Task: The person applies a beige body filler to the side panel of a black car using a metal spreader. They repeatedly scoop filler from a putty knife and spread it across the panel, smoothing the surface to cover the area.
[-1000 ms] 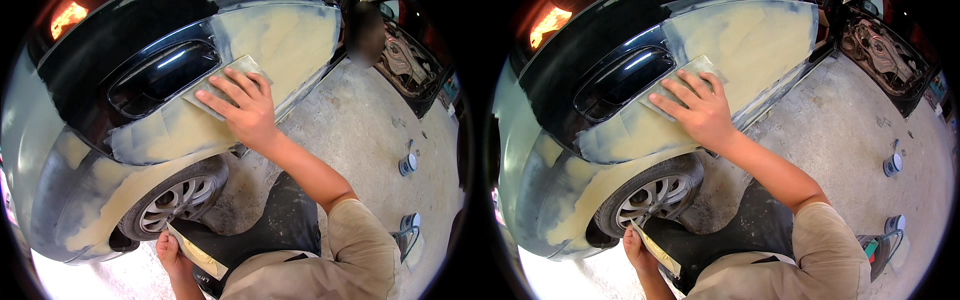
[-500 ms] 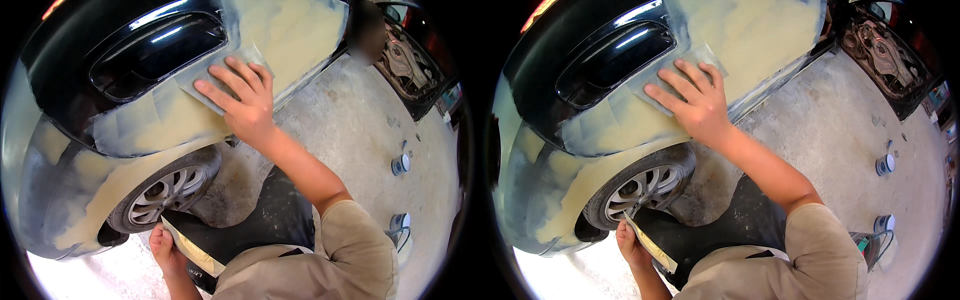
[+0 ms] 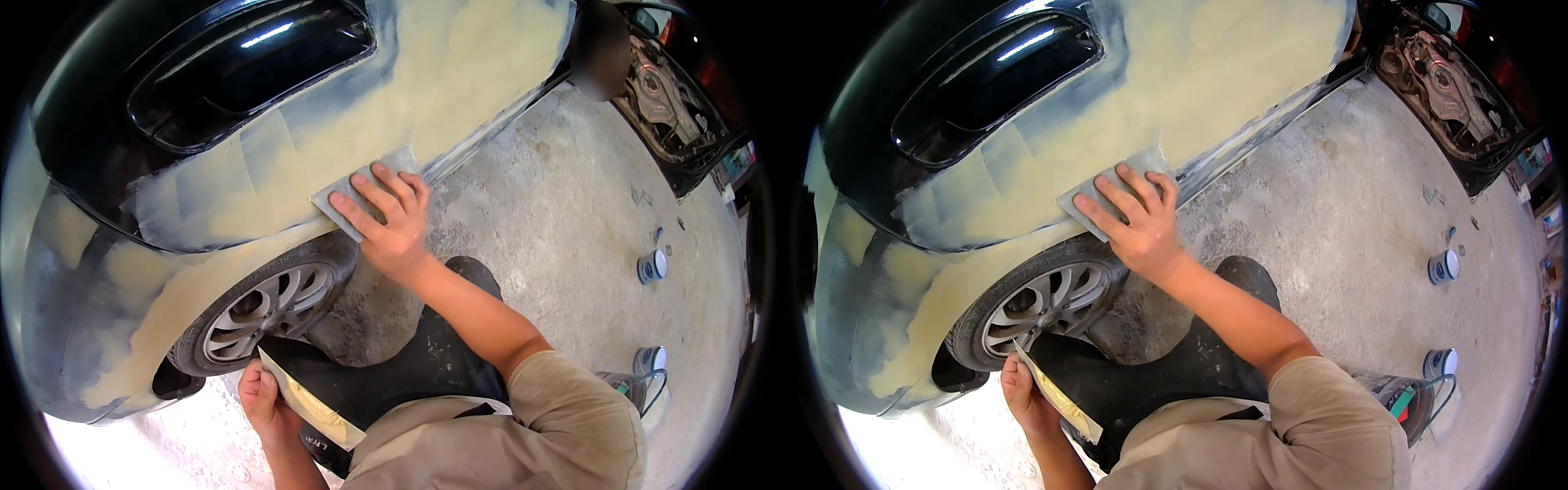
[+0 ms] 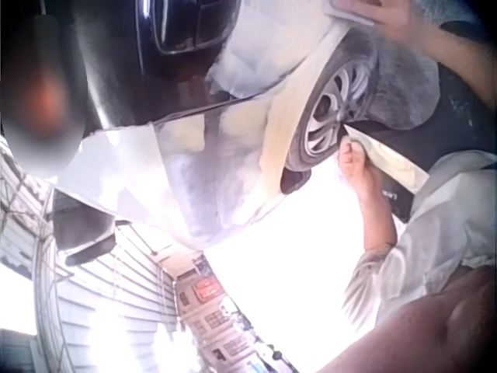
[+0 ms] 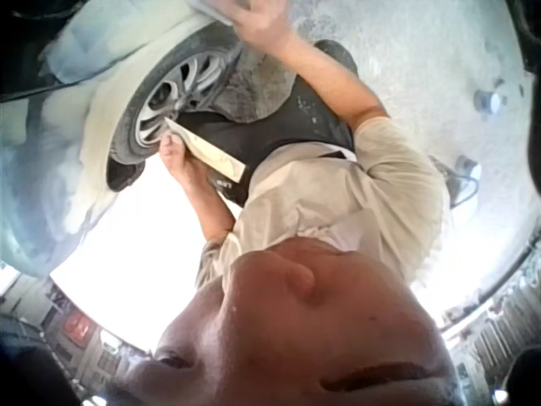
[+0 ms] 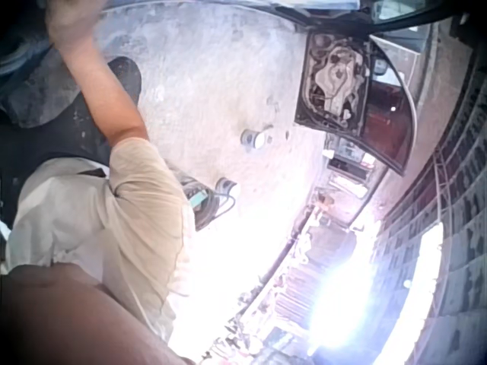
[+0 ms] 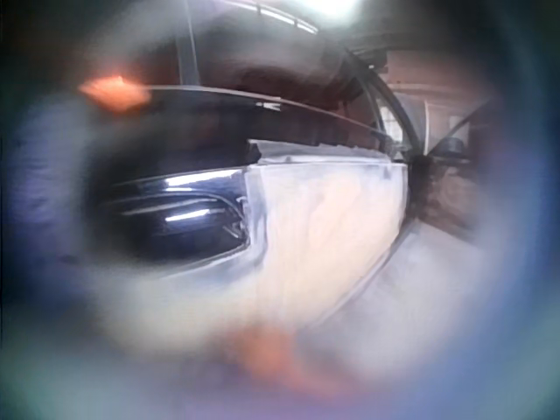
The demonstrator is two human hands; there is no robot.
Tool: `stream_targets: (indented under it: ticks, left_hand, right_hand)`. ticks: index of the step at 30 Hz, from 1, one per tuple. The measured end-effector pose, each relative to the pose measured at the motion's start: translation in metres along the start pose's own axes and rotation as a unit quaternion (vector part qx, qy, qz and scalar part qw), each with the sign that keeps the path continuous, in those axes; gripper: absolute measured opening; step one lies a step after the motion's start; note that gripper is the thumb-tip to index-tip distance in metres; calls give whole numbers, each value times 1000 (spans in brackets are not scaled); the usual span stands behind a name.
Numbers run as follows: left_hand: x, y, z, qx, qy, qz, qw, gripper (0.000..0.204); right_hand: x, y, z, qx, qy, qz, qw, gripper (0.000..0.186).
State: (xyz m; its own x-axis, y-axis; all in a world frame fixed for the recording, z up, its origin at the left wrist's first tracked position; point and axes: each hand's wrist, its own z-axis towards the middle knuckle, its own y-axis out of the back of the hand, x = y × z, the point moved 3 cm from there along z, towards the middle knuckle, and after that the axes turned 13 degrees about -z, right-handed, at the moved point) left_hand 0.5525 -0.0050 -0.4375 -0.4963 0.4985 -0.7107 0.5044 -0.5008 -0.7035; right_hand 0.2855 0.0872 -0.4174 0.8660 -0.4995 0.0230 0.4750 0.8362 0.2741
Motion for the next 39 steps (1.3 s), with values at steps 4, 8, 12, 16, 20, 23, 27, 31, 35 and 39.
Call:
stream_targets:
  ticks: [4,8,12,16,20,23,27,31,35,39]
  left_hand:
    - [0,-2,-3,-2,2,4,1000,24]
    - [-1,-1,-6,-5,4,5,1000,24]
    - [-1,-4,-7,-1,-1,7,1000,25]
    - [-2,-10,-9,11,-7,8,1000,26]
    - [-6,-40,-7,10,-67,-6,998,27]
    - [-2,-37,-3,-12,-101,4,995,21]
    - [9,-54,5,-43,-169,17,984,18]
    - [13,-71,9,-18,-207,73,975,18]
    - [-1,-73,9,-2,-228,97,969,18]
    - [-11,-70,7,-40,-247,98,963,18]
  right_hand:
    - [9,-5,-23,17,-28,14,999,51]
    - [17,-10,-43,24,-58,29,998,52]
    - [26,-10,-58,36,-97,53,993,53]
    - [29,5,-64,83,-117,73,987,53]
    - [14,41,-54,91,-265,218,935,50]
    - [-5,68,-44,81,-552,487,672,40]
    - [-1,94,-1,49,-540,746,387,40]
    - [30,122,7,150,-432,768,449,43]
    - [39,116,25,239,-116,683,680,36]
    - [32,114,13,332,-74,569,748,31]
